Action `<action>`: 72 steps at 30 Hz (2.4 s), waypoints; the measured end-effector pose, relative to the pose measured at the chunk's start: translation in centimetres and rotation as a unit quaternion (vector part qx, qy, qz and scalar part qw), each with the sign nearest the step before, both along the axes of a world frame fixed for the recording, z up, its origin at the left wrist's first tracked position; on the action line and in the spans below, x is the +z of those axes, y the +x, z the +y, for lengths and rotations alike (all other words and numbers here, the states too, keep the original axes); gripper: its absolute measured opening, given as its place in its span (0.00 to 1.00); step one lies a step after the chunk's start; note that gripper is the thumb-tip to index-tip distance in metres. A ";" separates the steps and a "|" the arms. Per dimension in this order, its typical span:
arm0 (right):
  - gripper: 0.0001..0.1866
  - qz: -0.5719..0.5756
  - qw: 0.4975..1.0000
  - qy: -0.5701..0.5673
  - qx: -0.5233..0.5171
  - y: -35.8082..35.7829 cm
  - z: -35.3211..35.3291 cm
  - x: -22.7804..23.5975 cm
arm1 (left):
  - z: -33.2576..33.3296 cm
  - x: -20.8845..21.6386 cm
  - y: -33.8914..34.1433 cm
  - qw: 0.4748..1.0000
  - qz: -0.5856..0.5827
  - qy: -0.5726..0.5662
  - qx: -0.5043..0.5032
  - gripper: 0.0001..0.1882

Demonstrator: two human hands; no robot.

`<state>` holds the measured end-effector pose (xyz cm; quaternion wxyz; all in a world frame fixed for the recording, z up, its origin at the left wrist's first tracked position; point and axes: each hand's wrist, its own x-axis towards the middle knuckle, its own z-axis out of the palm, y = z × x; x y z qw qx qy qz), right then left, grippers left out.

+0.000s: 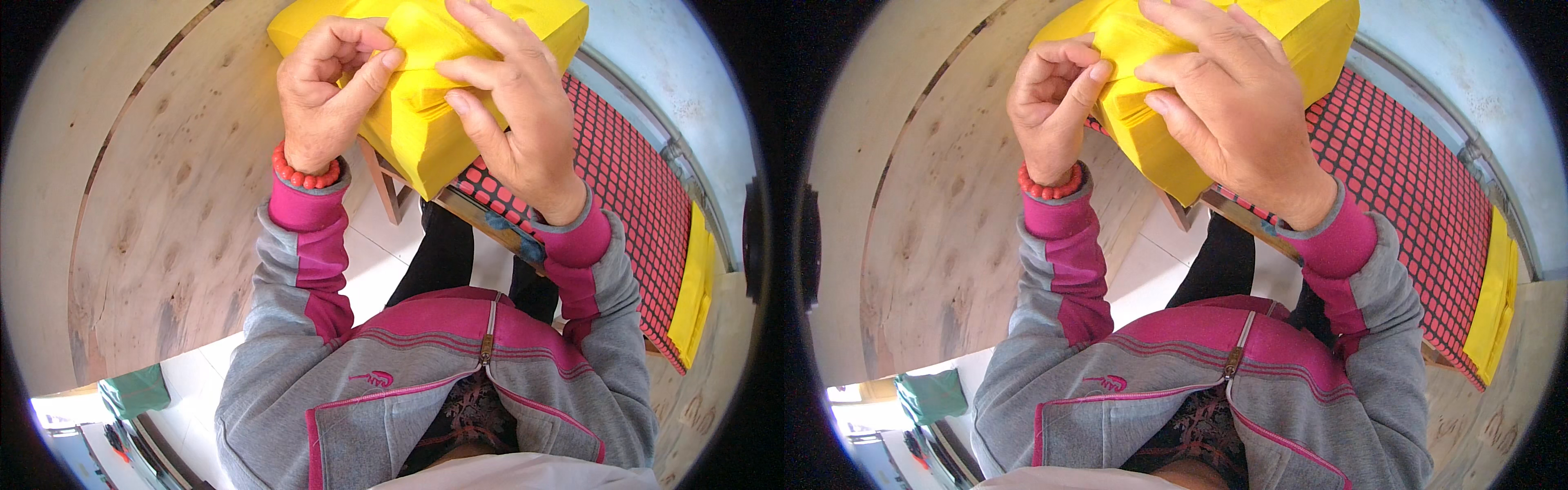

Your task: The person folds a yellow fabric sheet on a patterned table. They smooth the fabric, fold it in half multiple times, and align the edges by hand. The folded fabric is placed on the table at the end.

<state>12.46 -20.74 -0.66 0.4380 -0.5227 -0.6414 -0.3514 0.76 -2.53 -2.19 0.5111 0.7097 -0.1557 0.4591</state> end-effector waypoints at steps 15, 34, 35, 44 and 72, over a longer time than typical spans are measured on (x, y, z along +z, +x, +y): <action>0.08 0.039 0.999 -0.013 0.014 0.0 0.4 -0.1 | 1.4 0.7 -0.9 0.993 0.045 0.102 -0.040 0.11; 0.08 -0.001 1.000 -0.003 0.011 -0.1 0.1 0.2 | 0.4 0.0 -0.1 1.000 0.012 0.003 -0.017 0.04; 0.07 0.000 1.000 -0.001 0.012 -0.1 0.2 0.2 | 0.5 0.0 -0.1 1.000 0.004 0.001 -0.030 0.04; 0.08 0.034 0.999 0.000 0.028 0.0 0.5 0.2 | 1.7 0.7 -0.5 0.992 0.015 0.121 -0.039 0.10; 0.08 -0.001 1.000 0.014 0.010 -0.3 0.4 0.1 | 0.3 -0.3 -0.2 1.000 -0.001 0.011 0.002 0.05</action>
